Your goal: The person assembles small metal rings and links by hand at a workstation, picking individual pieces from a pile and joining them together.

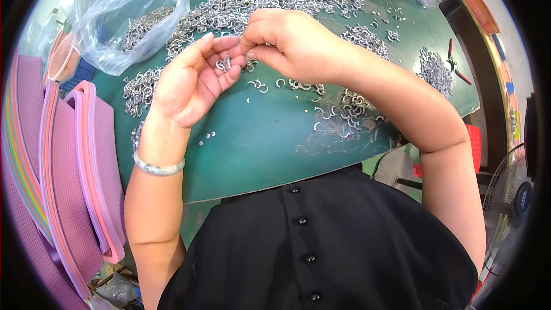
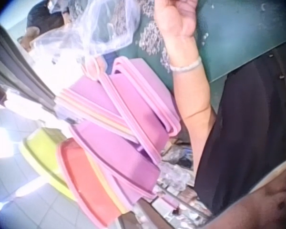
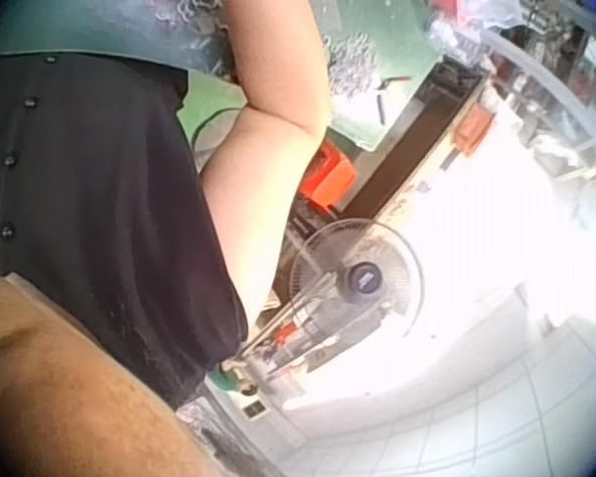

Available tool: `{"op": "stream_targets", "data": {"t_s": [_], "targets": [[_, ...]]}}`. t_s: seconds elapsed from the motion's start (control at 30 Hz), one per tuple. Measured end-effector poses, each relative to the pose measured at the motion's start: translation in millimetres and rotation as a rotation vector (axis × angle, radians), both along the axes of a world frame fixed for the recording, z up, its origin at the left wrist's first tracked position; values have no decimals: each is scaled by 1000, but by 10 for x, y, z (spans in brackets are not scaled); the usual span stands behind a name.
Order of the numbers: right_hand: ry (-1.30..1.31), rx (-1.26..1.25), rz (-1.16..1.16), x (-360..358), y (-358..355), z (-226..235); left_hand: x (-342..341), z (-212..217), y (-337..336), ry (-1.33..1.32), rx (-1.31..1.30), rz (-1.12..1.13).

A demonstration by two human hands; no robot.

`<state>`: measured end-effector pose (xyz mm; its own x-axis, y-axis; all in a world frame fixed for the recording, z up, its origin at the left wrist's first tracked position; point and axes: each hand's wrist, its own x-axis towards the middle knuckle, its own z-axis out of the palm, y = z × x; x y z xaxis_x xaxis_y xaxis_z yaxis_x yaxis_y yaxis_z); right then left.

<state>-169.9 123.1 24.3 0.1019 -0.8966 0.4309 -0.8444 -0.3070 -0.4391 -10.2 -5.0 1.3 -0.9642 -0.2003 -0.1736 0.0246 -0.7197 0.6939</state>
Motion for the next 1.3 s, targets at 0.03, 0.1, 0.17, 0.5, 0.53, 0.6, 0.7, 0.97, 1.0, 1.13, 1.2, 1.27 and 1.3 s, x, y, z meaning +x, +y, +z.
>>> {"op": "stream_targets", "data": {"t_s": [0.03, 0.1, 0.17, 0.5, 0.53, 0.6, 0.7, 0.97, 1.0, 1.13, 1.2, 1.27, 1.3], "targets": [[25, 26, -33, 17, -5, -5, -5, 0, -6, -40, -22, 111], [95, 155, -24, 43, 10, -25, -11, 14, -17, -90, -49, 263], [166, 330, 0, 86, 16, -62, 10, -30, -92, -68, -39, 248], [216, 248, -2, 163, 15, -116, 1, -25, -43, -79, -75, 247], [217, 247, -1, 160, 12, -119, 4, -27, -40, -79, -76, 249], [138, 256, 14, 137, 6, -142, 8, -31, -32, -97, -118, 237], [64, 207, 23, 70, 2, -173, 18, -6, 2, -183, -211, 226], [-56, 149, 0, 33, 45, -76, 36, 98, 151, -319, -504, -8], [-63, 155, 2, 32, 49, -71, 37, 82, 143, -319, -504, -10], [-99, 173, 21, 7, 61, -44, 40, 32, 124, -280, -532, -9], [-185, 400, -62, 27, 77, 35, 38, 39, 135, -287, -534, -16], [-206, 395, -56, 4, 84, -9, 30, 51, 161, -297, -524, -32], [-226, 390, -49, -4, 86, -25, 30, 46, 161, -298, -524, -33]]}}
